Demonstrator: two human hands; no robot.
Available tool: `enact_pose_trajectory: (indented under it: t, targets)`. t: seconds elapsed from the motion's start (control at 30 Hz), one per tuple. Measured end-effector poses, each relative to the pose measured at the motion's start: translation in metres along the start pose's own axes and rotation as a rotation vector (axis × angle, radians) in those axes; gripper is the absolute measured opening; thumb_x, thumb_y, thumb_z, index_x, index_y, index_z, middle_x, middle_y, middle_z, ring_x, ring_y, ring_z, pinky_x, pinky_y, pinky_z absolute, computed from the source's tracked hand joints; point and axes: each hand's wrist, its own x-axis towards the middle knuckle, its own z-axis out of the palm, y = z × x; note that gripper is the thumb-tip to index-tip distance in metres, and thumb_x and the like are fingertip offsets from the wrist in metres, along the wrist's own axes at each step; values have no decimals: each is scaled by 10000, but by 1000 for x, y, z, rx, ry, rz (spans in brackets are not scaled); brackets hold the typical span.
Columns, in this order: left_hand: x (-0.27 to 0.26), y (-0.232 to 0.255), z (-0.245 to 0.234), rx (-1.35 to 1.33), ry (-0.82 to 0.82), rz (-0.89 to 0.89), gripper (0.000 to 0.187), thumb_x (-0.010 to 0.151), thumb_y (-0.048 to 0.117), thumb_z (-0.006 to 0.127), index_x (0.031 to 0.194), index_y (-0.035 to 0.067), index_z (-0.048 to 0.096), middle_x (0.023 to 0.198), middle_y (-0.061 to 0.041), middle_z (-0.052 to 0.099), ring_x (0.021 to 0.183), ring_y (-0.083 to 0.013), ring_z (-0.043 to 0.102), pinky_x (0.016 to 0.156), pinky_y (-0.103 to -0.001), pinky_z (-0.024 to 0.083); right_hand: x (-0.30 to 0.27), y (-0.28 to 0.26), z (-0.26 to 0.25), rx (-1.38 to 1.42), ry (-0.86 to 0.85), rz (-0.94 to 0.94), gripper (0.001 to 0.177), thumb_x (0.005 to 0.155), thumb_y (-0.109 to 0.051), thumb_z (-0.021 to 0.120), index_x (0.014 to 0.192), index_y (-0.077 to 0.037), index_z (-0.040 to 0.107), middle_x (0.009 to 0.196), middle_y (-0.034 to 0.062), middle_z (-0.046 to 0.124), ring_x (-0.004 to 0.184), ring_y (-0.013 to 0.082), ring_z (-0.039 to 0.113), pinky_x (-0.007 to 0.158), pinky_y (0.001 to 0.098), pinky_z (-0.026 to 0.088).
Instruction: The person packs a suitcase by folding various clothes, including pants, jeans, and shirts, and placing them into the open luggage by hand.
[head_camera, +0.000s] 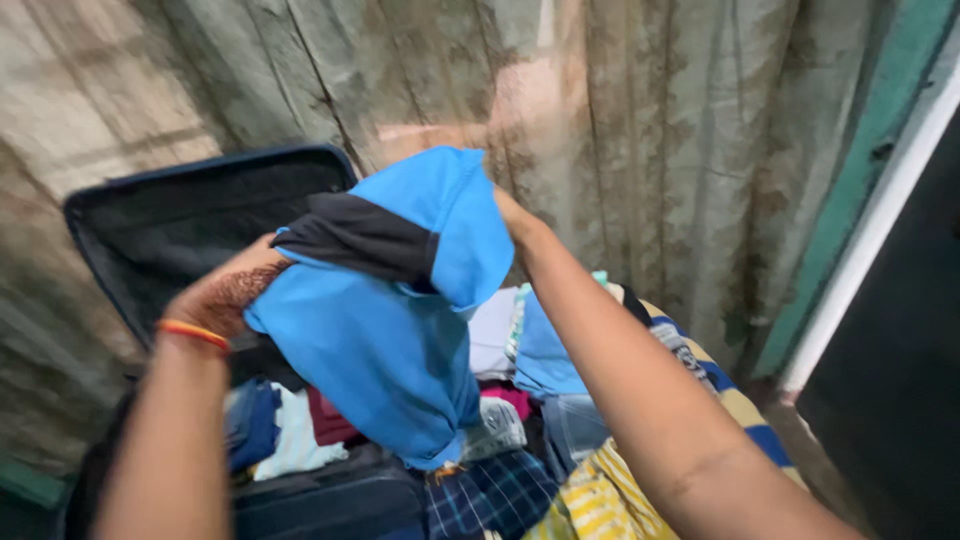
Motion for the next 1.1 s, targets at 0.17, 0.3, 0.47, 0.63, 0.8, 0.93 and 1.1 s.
enact_pose_trajectory:
  t: [0.17, 0.3, 0.47, 0.63, 0.8, 0.93, 1.1]
  targets:
    - [40, -85, 30, -585, 148, 27, 460, 1044, 330, 562, 1413, 55, 575, 1274, -118, 649, 1059, -259, 632, 999, -445, 511, -2, 83, -3, -58, -75, 33, 403, 937, -345, 650, 1251, -94, 685, 1148, 78, 755, 965, 182, 724, 881, 386, 586]
    - [3, -125, 37, -193, 50, -260, 496, 994, 401, 562, 1344, 65, 669, 1285, -70, 711, 1123, -198, 654, 1096, -412, 449, -29, 117, -65, -568, -164, 360, 420, 915, -322, 679, 1284, -122, 679, 1164, 54, 753, 975, 163, 719, 889, 384, 576]
    - [-19, -142, 41, -269, 65, -564, 548, 1001, 458, 546, 1252, -4, 698, 1253, -128, 732, 1091, -254, 684, 1056, -411, 461, -56, 153, -120, -610, -230, 827, 479, 903, -316, 692, 1321, -83, 686, 1190, 95, 758, 990, 196, 710, 912, 416, 555]
    - [21, -170, 37, -843, 151, -167, 471, 1003, 383, 672, 1284, 6, 664, 1266, -116, 673, 1102, -227, 647, 1038, -393, 499, -56, 160, -83, 212, 10, 290, 684, 923, -533, 665, 1358, -9, 607, 1293, 189, 673, 1100, 299, 682, 1011, 464, 558]
    - [47, -195, 32, -638, 432, 139, 531, 916, 341, 721, 1329, 11, 666, 1328, -98, 688, 1182, -193, 664, 1035, -342, 512, -106, 143, 26, 487, -93, 277, 1030, 785, -793, 510, 1429, 11, 503, 1356, 211, 642, 1208, 354, 636, 978, 501, 527]
    - [51, -199, 19, -418, 519, 845, 640, 915, 375, 789, 1392, 17, 558, 1383, -92, 623, 1247, -217, 614, 1095, -389, 486, -121, 107, 54, -7, -322, 207, 836, 876, -368, 779, 1540, -44, 390, 1437, 136, 587, 1292, 269, 596, 1098, 458, 496]
    - [9, -174, 96, -496, 953, 605, 574, 915, 298, 765, 1374, 17, 566, 1345, -89, 640, 1212, -215, 635, 1068, -384, 505, -103, 77, 78, -42, -286, 138, 761, 835, -197, 830, 1486, -29, 473, 1362, 129, 634, 1213, 239, 634, 1042, 419, 526]
